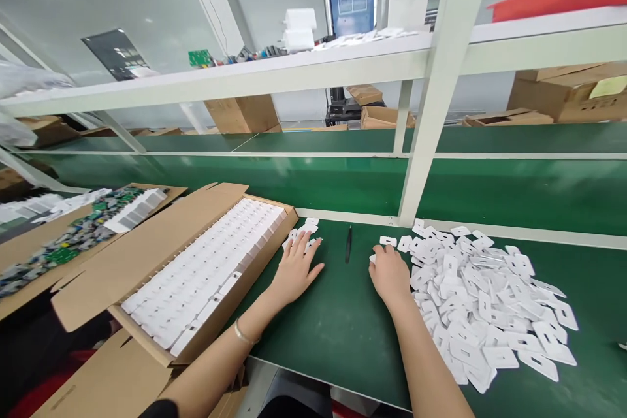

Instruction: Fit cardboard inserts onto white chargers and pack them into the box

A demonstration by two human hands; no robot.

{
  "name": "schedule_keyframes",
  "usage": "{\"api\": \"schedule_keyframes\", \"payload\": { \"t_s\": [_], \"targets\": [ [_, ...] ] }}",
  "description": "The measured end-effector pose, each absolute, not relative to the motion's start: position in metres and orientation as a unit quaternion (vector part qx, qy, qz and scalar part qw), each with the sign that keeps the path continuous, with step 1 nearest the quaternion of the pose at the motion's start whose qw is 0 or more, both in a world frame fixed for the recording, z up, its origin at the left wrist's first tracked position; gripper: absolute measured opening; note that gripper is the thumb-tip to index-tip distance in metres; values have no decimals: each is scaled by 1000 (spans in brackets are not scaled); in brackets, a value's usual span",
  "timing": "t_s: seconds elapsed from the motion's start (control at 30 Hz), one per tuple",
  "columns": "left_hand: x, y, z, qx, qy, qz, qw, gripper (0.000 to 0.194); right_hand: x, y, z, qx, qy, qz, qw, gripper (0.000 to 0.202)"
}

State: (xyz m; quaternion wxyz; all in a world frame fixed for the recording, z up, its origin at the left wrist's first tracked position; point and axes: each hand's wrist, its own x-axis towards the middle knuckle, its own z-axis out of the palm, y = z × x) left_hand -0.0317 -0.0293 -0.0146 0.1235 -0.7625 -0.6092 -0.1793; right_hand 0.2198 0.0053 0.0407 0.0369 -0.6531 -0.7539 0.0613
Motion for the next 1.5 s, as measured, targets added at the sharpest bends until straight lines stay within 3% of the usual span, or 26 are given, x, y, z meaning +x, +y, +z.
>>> {"api": "schedule_keyframes", "payload": {
  "t_s": [0.23, 0.33, 0.63, 1.0, 1.5],
  "targets": [
    [-36, 47, -30, -730, -644, -222, 49, 55, 222, 9, 38, -657, -749, 74, 41, 38],
    [-51, 51, -38, -723, -645, -243, 30, 49, 221, 8, 36, -661, -744, 84, 46, 39],
    [-74, 39, -37, -735, -623, -269, 20, 55, 217, 5, 29, -659, -740, 117, 68, 43],
    [-69, 37, -34, -726, -616, -306, 7, 11, 218, 7, 33, -675, -721, 144, 62, 40],
    [-52, 33, -15, -750, -564, -344, -28, 17, 218, 7, 29, -660, -737, 126, 78, 39]
  ]
}}
